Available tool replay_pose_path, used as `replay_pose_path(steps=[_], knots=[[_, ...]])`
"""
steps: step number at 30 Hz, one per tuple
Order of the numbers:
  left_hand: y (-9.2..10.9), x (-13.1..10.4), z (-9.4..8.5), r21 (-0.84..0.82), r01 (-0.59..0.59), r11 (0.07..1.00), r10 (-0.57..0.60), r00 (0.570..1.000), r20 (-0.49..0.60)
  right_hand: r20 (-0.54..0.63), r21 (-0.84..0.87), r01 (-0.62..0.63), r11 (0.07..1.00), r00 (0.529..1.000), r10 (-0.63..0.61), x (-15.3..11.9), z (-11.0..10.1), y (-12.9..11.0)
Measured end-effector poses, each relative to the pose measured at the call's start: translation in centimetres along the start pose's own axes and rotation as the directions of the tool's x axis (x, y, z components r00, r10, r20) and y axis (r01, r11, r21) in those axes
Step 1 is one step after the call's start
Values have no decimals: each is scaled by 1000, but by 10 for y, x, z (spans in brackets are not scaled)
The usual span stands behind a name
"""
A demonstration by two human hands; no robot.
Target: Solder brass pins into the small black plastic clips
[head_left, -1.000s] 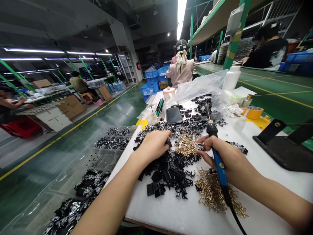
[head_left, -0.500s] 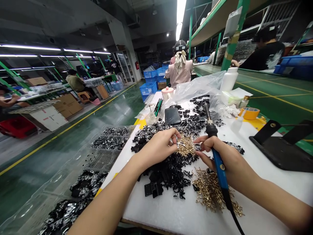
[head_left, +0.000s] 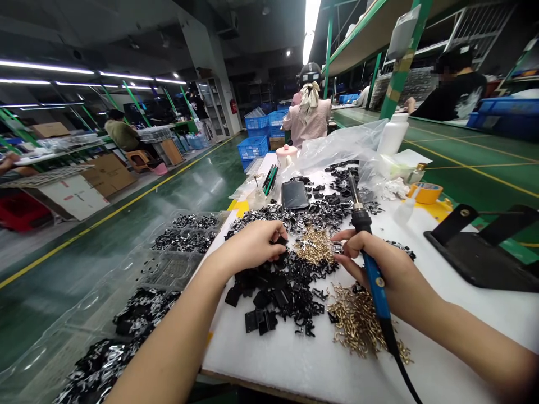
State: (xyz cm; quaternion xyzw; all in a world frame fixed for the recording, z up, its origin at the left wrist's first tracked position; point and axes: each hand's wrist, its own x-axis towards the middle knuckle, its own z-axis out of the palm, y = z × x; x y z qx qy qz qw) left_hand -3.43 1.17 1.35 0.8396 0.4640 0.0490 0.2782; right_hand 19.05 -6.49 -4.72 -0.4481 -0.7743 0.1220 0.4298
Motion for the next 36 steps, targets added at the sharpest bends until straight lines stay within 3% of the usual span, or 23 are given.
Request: replay_pose_path(steps=[5,10,19,23,28,36], knots=[[10,3,3,-96,-103,990,86,982,-167,-4,7,11,1000,1000,-10,0,0,-2],[30,6,20,-309,-244,919,193,963,-186,-45,-7,5,1000,999,-5,2,-1,-5],[38,7,45,-424,-333,842,197,922,-334,-86,23,5,1000,996,-3,1,0,-6],[41,8,54,-564,-322,761,169,937,-307,-106,11,14,1000,994,-13,0,0,-2],[45,7,49,-656,-251,712,142,966,-215,-119,-20,24,1000,993,-26,1,-1,2],[45,8,47,-750,-252,612,153,968,-200,-146,-93,36,995,988,-50,2,-2,1]])
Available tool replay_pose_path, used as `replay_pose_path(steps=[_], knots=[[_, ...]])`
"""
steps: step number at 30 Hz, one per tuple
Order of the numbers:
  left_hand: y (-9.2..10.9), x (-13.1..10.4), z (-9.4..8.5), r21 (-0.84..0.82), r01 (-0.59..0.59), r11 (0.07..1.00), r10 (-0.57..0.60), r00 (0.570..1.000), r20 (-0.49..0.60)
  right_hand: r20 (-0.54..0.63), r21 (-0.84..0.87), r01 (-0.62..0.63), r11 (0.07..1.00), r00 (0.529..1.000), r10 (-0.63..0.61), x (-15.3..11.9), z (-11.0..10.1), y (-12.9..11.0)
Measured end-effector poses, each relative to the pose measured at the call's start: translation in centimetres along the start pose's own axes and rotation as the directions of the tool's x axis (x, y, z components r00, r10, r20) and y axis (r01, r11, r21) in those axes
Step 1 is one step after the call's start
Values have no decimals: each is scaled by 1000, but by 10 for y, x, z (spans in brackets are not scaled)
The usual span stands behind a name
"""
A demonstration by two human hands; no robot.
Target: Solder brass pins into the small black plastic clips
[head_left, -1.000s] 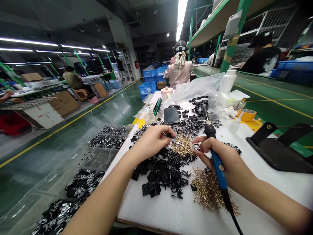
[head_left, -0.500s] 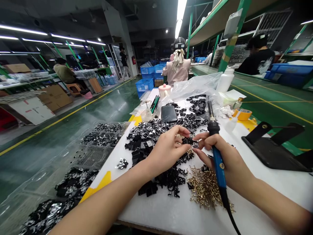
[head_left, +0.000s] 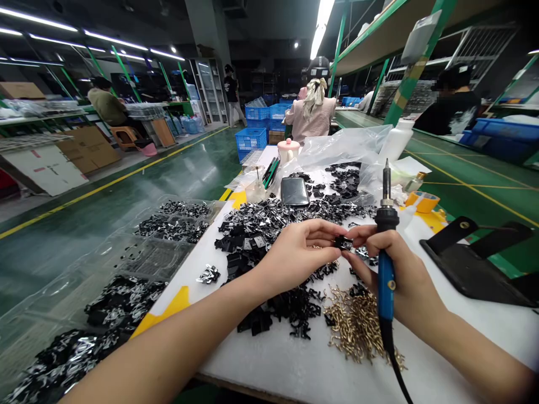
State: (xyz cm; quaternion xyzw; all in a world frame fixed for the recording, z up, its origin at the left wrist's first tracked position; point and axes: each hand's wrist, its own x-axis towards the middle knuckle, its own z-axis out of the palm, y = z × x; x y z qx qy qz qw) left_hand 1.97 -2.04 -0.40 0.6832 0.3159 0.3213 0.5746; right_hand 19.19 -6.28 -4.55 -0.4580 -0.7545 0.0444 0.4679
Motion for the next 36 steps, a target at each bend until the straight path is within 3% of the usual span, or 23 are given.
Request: replay_pose_path(steps=[7,15,20,24,36], knots=[[0,0,1,-67,3,998,-1,1000,21,-7,-23,37,999,999,-37,-2,-1,0],[-14,2,6,-60,36,998,-43,992,-118,91,-56,116,992,990,-110,-4,7,-4],[-15,6,3,-240,116,964,-138,988,-76,44,-10,97,995,994,-96,-4,7,-5],[-11,6,1,-272,171,947,-194,979,-62,21,14,128,992,992,-128,-5,6,-3],[-13,2,4,-136,-26,990,11,994,-107,20,-38,171,985,985,-170,-3,3,-3]])
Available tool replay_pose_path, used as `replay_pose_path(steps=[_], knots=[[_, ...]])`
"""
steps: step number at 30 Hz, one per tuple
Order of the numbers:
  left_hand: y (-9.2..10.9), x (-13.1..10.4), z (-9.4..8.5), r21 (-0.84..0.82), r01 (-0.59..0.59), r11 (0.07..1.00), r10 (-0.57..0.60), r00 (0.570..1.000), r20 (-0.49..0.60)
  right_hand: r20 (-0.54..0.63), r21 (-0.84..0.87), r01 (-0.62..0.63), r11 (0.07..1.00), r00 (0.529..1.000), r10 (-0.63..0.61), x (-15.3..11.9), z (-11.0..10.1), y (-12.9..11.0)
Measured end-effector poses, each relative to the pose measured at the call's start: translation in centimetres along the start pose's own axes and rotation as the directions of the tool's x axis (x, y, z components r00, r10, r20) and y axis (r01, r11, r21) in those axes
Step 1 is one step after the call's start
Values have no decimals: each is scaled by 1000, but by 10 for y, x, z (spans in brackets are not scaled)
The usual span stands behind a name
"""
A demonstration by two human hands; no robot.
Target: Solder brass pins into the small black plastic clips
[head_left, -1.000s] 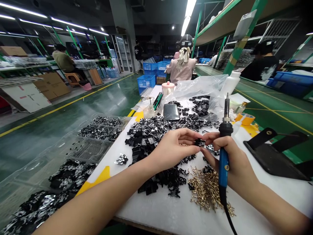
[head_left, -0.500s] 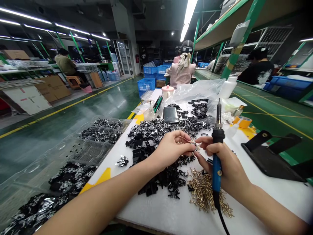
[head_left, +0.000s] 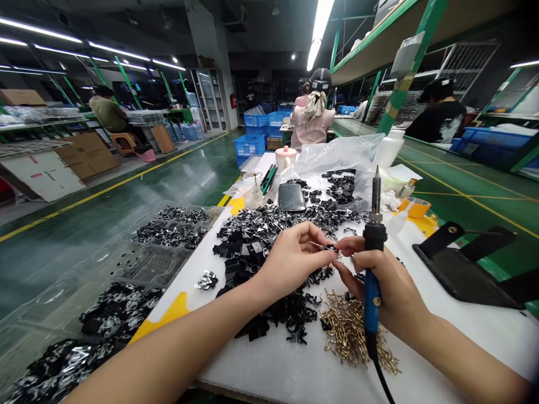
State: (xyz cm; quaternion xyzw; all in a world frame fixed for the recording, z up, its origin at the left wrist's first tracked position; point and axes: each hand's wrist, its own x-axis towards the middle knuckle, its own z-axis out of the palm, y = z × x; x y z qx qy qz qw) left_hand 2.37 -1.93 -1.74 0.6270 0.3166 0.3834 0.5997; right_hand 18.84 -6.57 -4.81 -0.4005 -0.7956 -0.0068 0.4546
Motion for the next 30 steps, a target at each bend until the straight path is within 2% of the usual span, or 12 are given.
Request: replay_pose_path(steps=[7,14,20,24,27,30], knots=[[3,-2,1,0,-23,1000,23,1000,16,-41,8,55,998,998,-55,-2,1,8],[6,-6,3,13,-51,999,51,998,23,-35,52,48,998,998,-46,-5,-1,5],[9,-9,3,148,-144,978,143,990,21,-39,111,29,993,999,-25,-4,-2,2],[9,-11,5,190,-176,966,177,984,15,-47,139,-27,990,998,33,-3,-1,1],[9,-9,4,82,-110,991,111,994,-8,-52,156,-44,987,997,52,-2,-1,0],[6,-3,0,-142,74,987,-71,997,24,-77,150,-29,988,996,41,-2,-2,-2]])
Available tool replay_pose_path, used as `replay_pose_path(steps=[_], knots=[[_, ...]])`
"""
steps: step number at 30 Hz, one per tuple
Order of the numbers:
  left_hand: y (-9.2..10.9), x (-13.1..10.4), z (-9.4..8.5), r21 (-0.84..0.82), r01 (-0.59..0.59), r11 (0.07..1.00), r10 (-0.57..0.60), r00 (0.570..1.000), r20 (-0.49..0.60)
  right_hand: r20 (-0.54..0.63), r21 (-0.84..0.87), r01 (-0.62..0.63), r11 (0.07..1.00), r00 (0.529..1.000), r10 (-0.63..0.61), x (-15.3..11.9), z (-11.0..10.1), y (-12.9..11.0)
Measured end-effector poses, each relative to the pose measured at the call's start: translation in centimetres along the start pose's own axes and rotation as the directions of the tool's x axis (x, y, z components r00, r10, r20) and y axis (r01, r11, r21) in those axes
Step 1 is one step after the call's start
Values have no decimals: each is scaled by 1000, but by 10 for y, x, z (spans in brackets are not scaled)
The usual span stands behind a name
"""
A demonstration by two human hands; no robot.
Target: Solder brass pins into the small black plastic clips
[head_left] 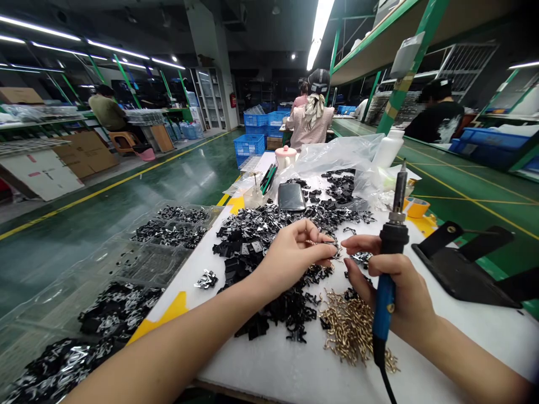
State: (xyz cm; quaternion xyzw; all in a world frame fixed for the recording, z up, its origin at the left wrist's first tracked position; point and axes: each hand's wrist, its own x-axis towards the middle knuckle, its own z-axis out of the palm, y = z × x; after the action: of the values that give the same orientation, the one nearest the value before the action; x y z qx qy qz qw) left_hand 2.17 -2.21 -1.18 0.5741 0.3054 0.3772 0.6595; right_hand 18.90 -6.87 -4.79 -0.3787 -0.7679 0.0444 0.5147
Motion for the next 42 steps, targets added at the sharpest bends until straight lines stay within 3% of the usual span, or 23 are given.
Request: replay_pose_path(steps=[3,7,12,17,19,22,25,27,31,42], knots=[[-2,6,-5,-104,182,978,-177,983,53,65,-31,45,999,997,-43,0,-1,0],[-3,8,-9,-123,303,945,-291,951,108,192,-62,104,993,977,-91,-1,-2,4],[-1,7,-11,-123,383,915,-361,917,167,214,-111,99,989,974,-74,0,-4,8],[2,9,-12,-88,391,916,-375,914,151,201,-106,85,991,978,-63,1,-6,8],[5,9,-11,-20,325,946,-321,941,107,168,-73,50,996,985,-37,1,-5,7],[8,4,-8,199,45,979,-66,993,101,103,-7,-85,996,991,85,2,-3,6],[9,-1,-5,423,-233,876,172,969,178,89,56,-199,978,977,194,5,-1,6],[7,-3,-5,507,-317,801,244,947,208,105,93,-237,967,968,227,6,-1,5],[2,-2,-6,598,-358,717,288,934,213,135,177,-311,934,947,290,9,-1,4],[3,-3,-5,674,-299,676,241,953,181,152,158,-409,899,909,387,10,0,8]])
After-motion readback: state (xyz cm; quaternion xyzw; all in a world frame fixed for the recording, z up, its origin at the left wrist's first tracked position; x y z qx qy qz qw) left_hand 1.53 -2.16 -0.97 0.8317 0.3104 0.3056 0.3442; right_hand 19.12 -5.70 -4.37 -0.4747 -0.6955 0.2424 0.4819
